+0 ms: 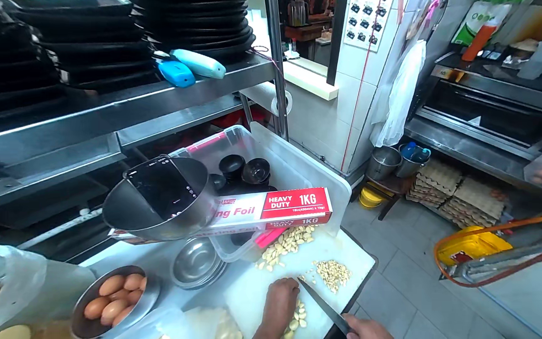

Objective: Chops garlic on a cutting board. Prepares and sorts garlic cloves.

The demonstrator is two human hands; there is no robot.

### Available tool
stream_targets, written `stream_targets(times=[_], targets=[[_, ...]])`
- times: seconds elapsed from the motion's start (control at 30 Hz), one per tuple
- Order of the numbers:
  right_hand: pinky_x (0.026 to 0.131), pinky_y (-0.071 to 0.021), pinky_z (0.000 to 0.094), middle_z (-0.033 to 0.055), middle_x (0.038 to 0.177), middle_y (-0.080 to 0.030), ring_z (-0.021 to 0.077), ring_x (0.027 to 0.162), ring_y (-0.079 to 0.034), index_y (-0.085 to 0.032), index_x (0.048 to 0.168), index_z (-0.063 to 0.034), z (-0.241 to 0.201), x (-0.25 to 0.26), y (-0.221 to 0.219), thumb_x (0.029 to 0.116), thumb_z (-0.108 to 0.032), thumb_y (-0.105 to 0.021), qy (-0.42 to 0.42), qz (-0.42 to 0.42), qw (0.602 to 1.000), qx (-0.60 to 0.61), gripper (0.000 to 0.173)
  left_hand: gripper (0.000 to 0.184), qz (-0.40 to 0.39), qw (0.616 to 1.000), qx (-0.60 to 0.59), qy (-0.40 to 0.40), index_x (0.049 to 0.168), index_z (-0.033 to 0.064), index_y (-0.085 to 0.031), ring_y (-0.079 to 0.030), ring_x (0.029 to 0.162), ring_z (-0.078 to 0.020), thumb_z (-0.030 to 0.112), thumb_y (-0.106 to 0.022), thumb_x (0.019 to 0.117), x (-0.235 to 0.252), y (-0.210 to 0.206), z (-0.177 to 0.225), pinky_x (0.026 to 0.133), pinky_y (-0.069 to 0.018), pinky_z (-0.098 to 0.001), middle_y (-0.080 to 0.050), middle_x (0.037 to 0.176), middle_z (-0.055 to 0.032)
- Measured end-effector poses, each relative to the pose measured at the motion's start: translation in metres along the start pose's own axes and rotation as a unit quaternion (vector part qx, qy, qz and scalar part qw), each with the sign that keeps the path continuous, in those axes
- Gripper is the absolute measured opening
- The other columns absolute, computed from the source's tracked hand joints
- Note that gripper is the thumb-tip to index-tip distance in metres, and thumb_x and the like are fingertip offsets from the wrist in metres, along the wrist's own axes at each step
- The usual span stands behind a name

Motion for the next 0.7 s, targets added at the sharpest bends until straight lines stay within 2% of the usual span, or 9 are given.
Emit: stream_targets(times=[0.1,0.2,0.33,0.37,0.43,0.5,0.53,0.6,0.7], targets=[[0.084,-0.0583,0.0601,0.0144,0.112,-0.074,0.0364,0.102,-0.073,-0.054,0.149,-0.0300,-0.009,-0.009,0.011,0.1070,-0.034,-0.047,0.001,0.009,0.999,-0.047,0.043,0.023,0.007,1.000,-0.003,0.013,0.103,0.0168,-0.079,-0.072,0.103,-0.0164,0.031,-0.062,0.0992,0.001,0.000,0.001,0.097,-0.0560,-0.0394,-0.077,0.102,0.0002],[0.081,-0.0589,0.0595,0.0150,0.110,-0.073,0.0365,0.099,-0.073,-0.054,0.148,-0.0310,-0.013,-0.013,0.015,0.1064,-0.033,-0.047,0.007,0.013,0.998,-0.067,0.043,0.022,0.007,1.000,-0.010,0.010,0.101,0.0164,-0.079,-0.072,0.102,-0.0157,0.030,-0.062,0.0989,0.003,0.000,0.002,0.097,-0.0560,-0.0383,-0.077,0.101,0.0003],[0.088,-0.0573,0.0616,0.0145,0.113,-0.074,0.0365,0.105,-0.072,-0.057,0.145,-0.0276,-0.005,0.004,0.010,0.1060,-0.034,-0.050,0.003,-0.026,0.999,-0.037,0.041,0.023,0.008,1.000,0.009,-0.013,0.099,0.0170,-0.079,-0.070,0.105,-0.0168,0.029,-0.059,0.0990,0.004,-0.001,0.001,0.098,-0.0544,-0.0413,-0.077,0.102,0.0003],[0.088,-0.0569,0.0622,0.0144,0.114,-0.074,0.0366,0.106,-0.072,-0.057,0.145,-0.0275,-0.003,0.007,0.010,0.1059,-0.034,-0.050,0.006,-0.030,0.999,-0.029,0.041,0.025,-0.009,0.999,0.028,-0.013,0.099,0.0174,-0.079,-0.070,0.107,-0.0190,0.030,-0.057,0.0990,0.003,0.002,0.004,0.097,-0.0541,-0.0443,-0.076,0.103,-0.0009],[0.089,-0.0564,0.0630,0.0140,0.115,-0.074,0.0367,0.106,-0.072,-0.057,0.146,-0.0292,-0.001,0.009,0.013,0.1060,-0.035,-0.050,0.008,-0.028,0.999,-0.018,0.041,0.030,-0.094,0.993,0.071,0.018,0.101,0.0182,-0.078,-0.067,0.112,-0.0263,0.034,-0.054,0.0978,-0.001,0.017,0.011,0.095,-0.0529,-0.0517,-0.074,0.111,-0.0054],[0.088,-0.0570,0.0623,0.0130,0.114,-0.074,0.0360,0.105,-0.072,-0.056,0.147,-0.0308,0.002,0.006,0.011,0.1056,-0.035,-0.050,-0.003,-0.009,1.000,-0.015,0.042,0.029,-0.144,0.985,0.062,0.067,0.102,0.0208,-0.079,-0.065,0.115,-0.0277,0.039,-0.058,0.0948,-0.005,0.032,0.008,0.096,-0.0535,-0.0548,-0.071,0.117,-0.0058],[0.087,-0.0576,0.0612,0.0120,0.114,-0.075,0.0350,0.104,-0.073,-0.056,0.147,-0.0312,0.004,0.004,0.010,0.1056,-0.035,-0.050,-0.006,0.005,1.000,-0.014,0.042,0.027,-0.124,0.988,0.043,0.079,0.101,0.0218,-0.080,-0.067,0.112,-0.0256,0.039,-0.060,0.0938,-0.007,0.036,0.002,0.094,-0.0553,-0.0535,-0.071,0.115,-0.0044],[0.088,-0.0579,0.0595,0.0114,0.113,-0.075,0.0340,0.103,-0.073,-0.056,0.147,-0.0304,0.006,-0.001,0.007,0.1058,-0.034,-0.051,-0.002,0.027,1.000,-0.011,0.042,0.022,-0.031,0.997,0.004,0.074,0.103,0.0214,-0.080,-0.068,0.109,-0.0223,0.033,-0.064,0.0930,-0.010,0.041,-0.011,0.093,-0.0569,-0.0496,-0.072,0.113,-0.0024],[0.090,-0.0574,0.0598,0.0122,0.115,-0.075,0.0342,0.105,-0.072,-0.055,0.149,-0.0292,0.006,-0.003,0.004,0.1064,-0.034,-0.050,0.016,0.020,1.000,-0.009,0.043,0.034,0.044,0.998,-0.040,0.029,0.127,0.0175,-0.073,-0.059,0.129,-0.0228,0.022,-0.066,0.0935,-0.006,0.033,-0.021,0.109,-0.0500,-0.0450,-0.066,0.135,-0.0031]])
Point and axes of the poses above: each hand's wrist, its own x-axis towards the middle knuckle, its own y-axis out of the back of the hand, z = x × y, the point moved 2 cm from there along x, towards the middle knuckle
